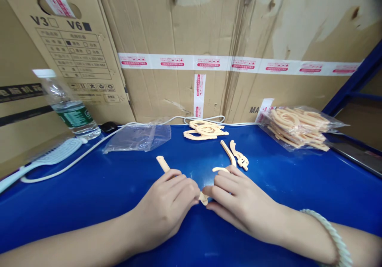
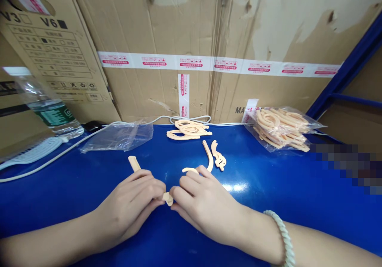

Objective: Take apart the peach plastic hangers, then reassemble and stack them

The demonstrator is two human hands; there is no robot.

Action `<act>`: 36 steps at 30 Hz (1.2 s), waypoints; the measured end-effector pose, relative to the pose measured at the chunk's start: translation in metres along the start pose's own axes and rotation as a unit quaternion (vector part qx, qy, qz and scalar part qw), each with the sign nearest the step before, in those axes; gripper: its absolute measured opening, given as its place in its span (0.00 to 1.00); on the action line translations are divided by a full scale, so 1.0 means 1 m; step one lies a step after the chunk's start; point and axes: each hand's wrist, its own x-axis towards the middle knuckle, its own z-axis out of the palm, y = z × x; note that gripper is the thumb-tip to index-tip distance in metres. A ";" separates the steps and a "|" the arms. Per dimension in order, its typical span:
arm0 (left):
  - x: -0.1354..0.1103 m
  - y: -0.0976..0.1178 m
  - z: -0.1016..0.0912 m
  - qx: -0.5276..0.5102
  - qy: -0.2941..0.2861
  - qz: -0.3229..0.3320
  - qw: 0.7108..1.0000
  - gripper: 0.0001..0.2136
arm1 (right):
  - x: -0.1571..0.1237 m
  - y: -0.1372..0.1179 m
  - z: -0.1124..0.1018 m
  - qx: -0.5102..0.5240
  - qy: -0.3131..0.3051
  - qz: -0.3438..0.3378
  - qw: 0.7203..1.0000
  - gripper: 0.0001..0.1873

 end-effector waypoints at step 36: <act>-0.001 -0.019 -0.001 -0.062 -0.035 -0.035 0.997 0.15 | 0.004 0.051 -0.013 -0.012 -0.026 0.071 0.997 0.10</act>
